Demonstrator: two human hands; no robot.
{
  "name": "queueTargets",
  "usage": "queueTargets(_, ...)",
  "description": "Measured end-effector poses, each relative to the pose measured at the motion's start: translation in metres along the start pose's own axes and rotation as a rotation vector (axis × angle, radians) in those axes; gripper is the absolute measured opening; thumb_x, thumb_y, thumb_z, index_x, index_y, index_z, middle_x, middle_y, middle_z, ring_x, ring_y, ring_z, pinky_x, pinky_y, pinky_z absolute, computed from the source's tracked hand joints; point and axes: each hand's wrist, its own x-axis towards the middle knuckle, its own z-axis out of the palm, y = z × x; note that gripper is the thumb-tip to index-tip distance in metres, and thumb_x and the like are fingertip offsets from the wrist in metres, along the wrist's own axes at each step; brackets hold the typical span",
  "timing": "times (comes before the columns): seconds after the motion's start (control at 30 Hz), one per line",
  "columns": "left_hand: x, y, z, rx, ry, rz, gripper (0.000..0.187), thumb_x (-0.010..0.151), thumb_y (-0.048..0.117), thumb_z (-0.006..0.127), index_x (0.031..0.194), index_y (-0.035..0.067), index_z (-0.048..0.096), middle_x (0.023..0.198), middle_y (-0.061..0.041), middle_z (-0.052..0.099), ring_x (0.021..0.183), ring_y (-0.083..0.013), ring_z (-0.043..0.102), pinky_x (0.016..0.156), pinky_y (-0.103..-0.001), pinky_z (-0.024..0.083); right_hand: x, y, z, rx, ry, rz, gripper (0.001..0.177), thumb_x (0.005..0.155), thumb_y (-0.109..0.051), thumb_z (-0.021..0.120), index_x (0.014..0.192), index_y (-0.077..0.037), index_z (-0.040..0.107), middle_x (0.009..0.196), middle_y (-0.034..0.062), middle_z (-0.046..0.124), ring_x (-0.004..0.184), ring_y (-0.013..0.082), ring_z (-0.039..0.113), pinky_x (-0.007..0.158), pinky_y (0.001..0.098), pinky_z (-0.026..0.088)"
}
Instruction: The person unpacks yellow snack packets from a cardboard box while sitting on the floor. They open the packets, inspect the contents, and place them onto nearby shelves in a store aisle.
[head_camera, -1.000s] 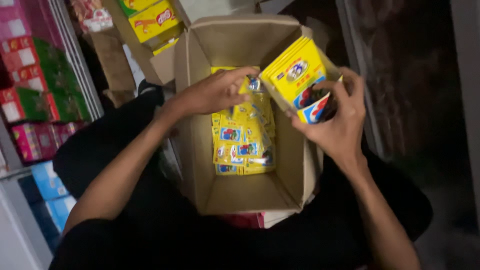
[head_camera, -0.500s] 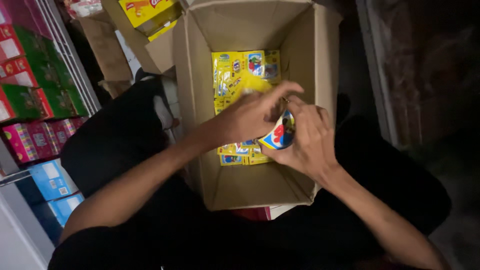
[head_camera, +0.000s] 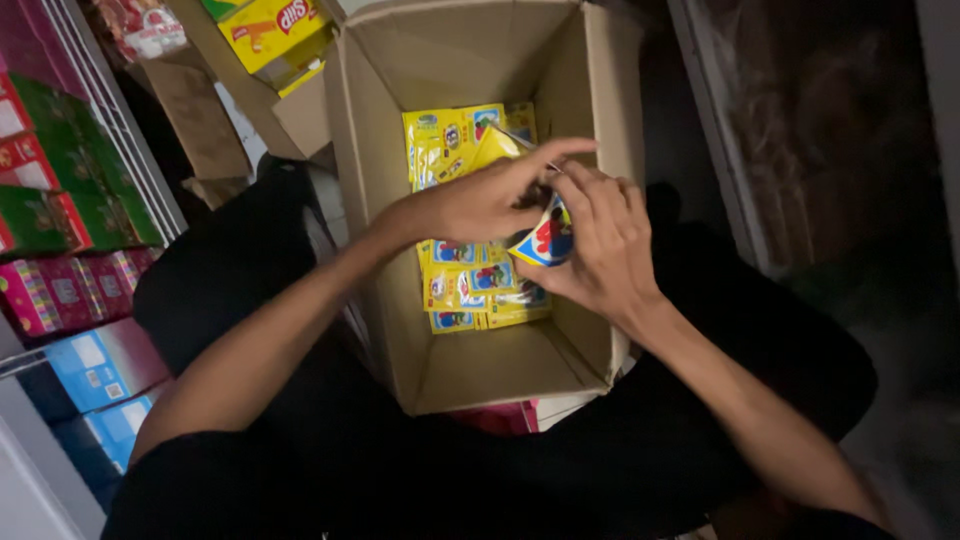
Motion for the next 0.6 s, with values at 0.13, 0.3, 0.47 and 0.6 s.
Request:
queueTargets(0.13,-0.004,-0.005,-0.013,-0.05,0.219,0.132,0.048,0.094,-0.005,0.053,0.14,0.005,0.048,0.09,-0.006,0.064,0.066,-0.0076,0.059,0.061,-0.025,0.049,-0.004,-0.004,0.004,0.056,0.032,0.059,0.099,0.07,-0.042,0.097,0.143,0.002,0.047,0.141,0.0194,0.055,0.123,0.0369,0.06,0.103,0.0479,0.049)
queueTargets(0.3,-0.025,-0.027,-0.085,-0.055,0.777,0.097,0.017,0.106,0.008,0.049,0.099,0.002,0.064,0.069,0.002,0.057,0.06,-0.0045,0.054,0.055,-0.023,0.042,-0.003,-0.004,-0.009,0.047,0.08,0.145,0.087,0.07,-0.043,0.097,0.133,0.002,0.057,0.138,0.0224,0.055,0.117,0.0367,0.061,0.093,0.0468,0.052)
queueTargets(0.47,-0.009,-0.094,-0.081,0.684,0.647,0.184,0.014,0.099,0.009,0.054,0.101,0.0,0.064,0.085,-0.014,0.065,0.078,-0.0321,0.066,0.071,-0.044,0.052,0.003,0.013,-0.021,0.105,0.186,0.152,0.07,0.081,-0.047,0.096,0.116,0.002,0.061,0.134,0.0225,0.05,0.123,0.0365,0.06,0.093,0.044,0.058)
queueTargets(0.6,0.024,-0.165,-0.028,1.198,0.2,-0.217,0.015,0.099,0.02,0.063,0.104,0.01,0.073,0.095,-0.015,0.073,0.086,-0.0343,0.07,0.077,-0.051,0.051,0.0,0.038,-0.042,0.045,0.251,0.177,0.065,0.083,-0.044,0.093,0.107,0.004,0.056,0.132,0.0197,0.045,0.12,0.0321,0.058,0.088,0.044,0.052)
